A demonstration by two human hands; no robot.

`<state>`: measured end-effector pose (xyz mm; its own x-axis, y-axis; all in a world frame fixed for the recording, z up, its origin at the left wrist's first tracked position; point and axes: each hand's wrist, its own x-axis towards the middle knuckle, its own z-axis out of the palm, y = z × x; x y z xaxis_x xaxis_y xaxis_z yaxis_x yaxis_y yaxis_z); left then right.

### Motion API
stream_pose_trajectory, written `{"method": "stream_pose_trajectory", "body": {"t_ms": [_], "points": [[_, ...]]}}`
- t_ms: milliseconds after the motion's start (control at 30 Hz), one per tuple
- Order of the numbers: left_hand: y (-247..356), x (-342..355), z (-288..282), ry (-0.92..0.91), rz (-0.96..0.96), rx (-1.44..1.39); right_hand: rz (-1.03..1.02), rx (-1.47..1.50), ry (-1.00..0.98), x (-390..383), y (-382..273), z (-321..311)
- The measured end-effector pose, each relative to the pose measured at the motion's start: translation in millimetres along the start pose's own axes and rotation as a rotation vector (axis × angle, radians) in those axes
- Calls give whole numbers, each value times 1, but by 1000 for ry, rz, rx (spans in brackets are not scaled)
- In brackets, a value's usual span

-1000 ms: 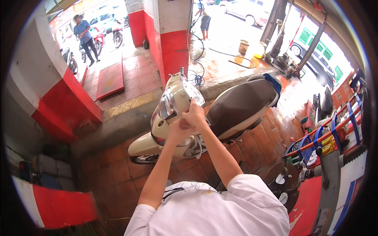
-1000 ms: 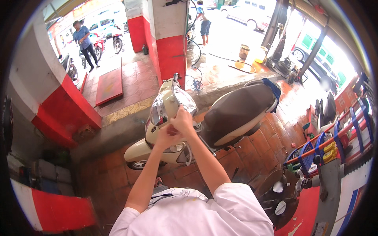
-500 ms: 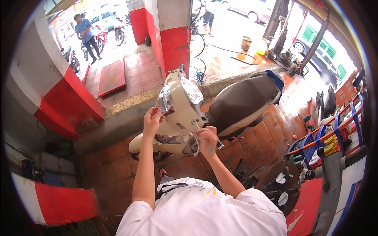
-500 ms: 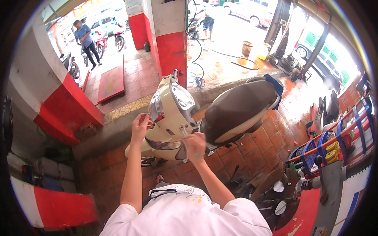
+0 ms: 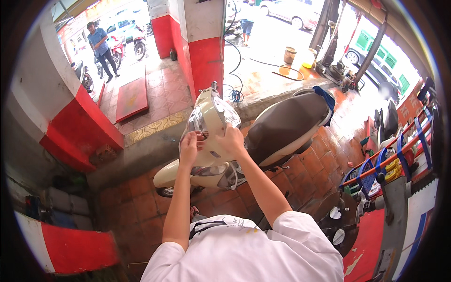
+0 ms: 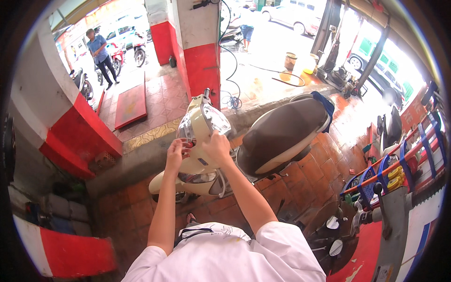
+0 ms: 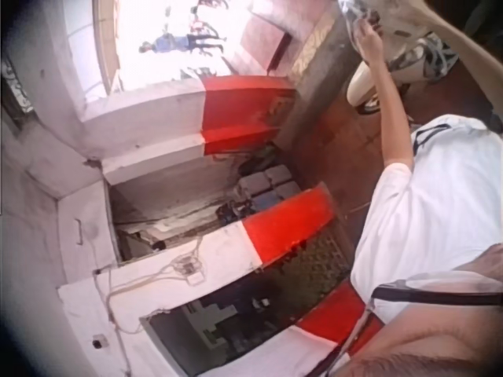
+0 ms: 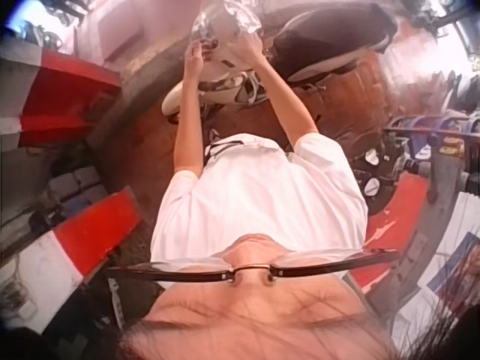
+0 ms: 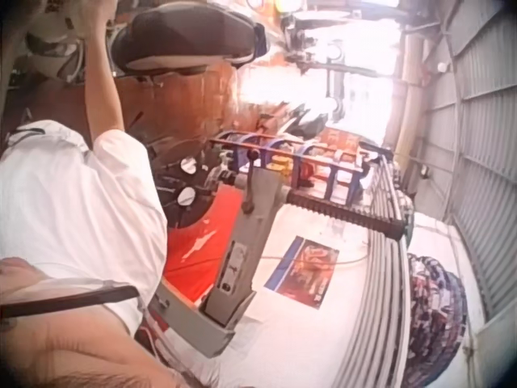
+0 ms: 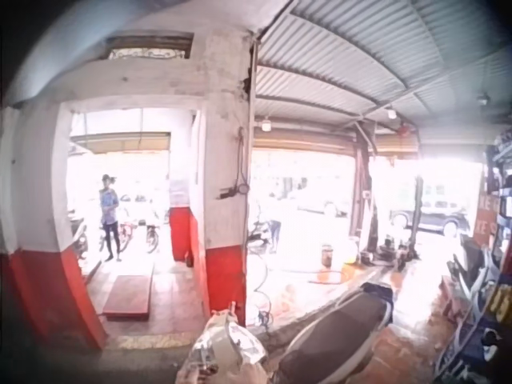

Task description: The person uses a wrench to loosen and then tighten a side mirror on a motorcycle, later using the wrench to tighten a bolt on a tire changing machine.

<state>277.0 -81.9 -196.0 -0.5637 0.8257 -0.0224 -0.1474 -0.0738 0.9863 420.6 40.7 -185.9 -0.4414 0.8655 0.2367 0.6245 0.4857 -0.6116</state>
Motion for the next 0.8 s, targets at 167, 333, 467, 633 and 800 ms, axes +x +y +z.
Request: {"method": "stream_pose_trajectory", "body": {"t_ms": [167, 333, 467, 633, 800], "points": [[0, 10, -37, 250, -79, -345, -362, -95, -70, -40, -18, -1], [10, 5, -47, 137, -33, -311, -653, 93, 314, -93, -8, -15], [20, 1, -39, 139, -22, -203, -384, 596, 567, -101, 34, 1], [20, -2, -34, 76, 7, -32, 357, 1235, 550, -71, 62, 12], [19, 17, -9, -106, 215, 498, 478, 996, 423, 1, 62, -7]]}}
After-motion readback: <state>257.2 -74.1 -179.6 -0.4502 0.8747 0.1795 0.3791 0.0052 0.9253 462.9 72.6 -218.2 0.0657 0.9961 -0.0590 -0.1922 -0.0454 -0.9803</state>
